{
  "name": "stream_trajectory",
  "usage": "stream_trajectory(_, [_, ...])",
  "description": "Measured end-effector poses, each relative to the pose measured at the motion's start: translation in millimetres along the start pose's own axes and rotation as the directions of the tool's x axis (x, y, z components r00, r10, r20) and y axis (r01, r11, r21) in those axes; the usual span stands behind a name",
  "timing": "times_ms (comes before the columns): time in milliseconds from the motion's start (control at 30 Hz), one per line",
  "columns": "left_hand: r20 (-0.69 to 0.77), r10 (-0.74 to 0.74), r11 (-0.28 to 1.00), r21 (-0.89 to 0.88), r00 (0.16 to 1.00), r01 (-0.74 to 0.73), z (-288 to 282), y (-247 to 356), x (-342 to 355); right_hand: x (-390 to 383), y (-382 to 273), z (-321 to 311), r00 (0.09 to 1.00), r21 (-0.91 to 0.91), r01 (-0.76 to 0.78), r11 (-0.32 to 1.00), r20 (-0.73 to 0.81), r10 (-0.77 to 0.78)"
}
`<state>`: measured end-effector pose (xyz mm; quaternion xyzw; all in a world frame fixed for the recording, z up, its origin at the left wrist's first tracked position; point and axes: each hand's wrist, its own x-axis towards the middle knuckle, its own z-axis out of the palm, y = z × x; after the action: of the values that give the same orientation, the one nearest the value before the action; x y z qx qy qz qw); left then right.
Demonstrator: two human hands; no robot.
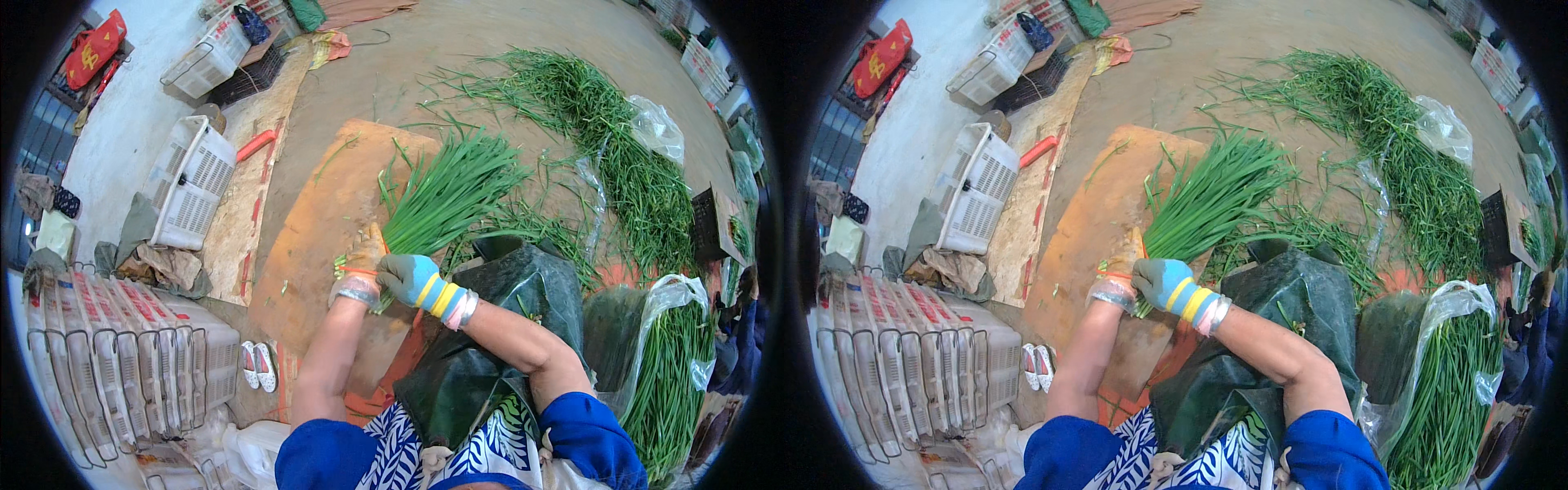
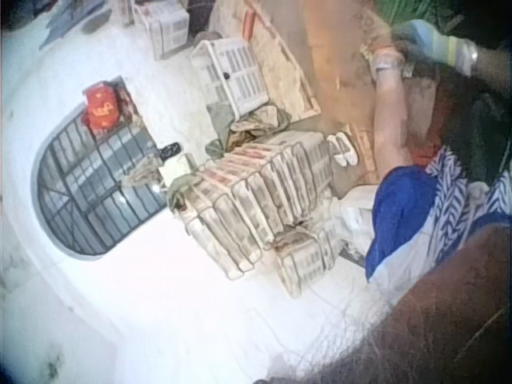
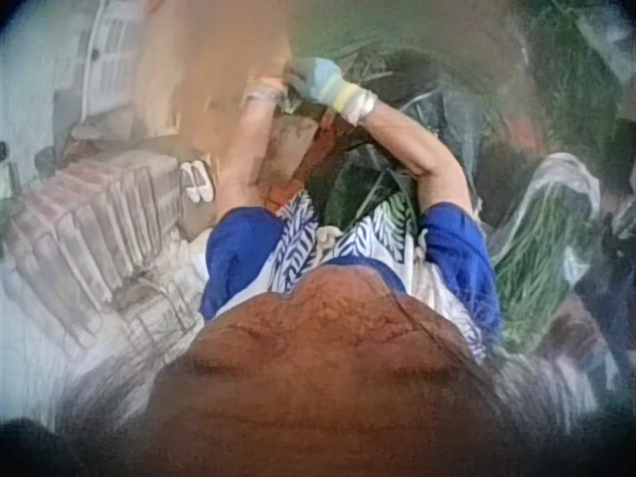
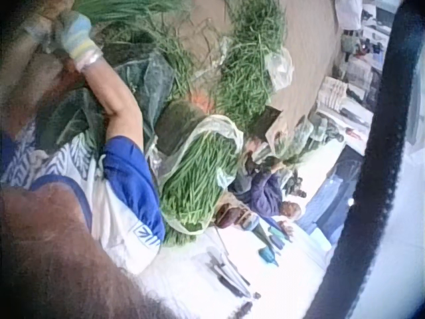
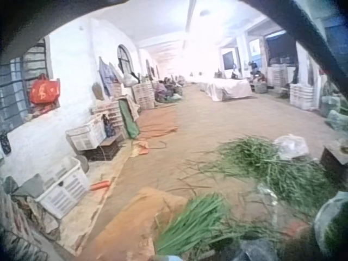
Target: The person bundles green onions by hand, trimming roots with a knife and securing bunches with red ties.
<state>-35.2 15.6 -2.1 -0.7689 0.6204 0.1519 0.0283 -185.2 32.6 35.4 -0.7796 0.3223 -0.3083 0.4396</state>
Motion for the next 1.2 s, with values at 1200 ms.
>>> stream_trajectory(1200, [0.218,0.417,0.529,-0.848,0.882,-0.040,-31,31,48,-86,-3,-108,0.954,-0.059,-0.039,0.998,0.295,0.055])
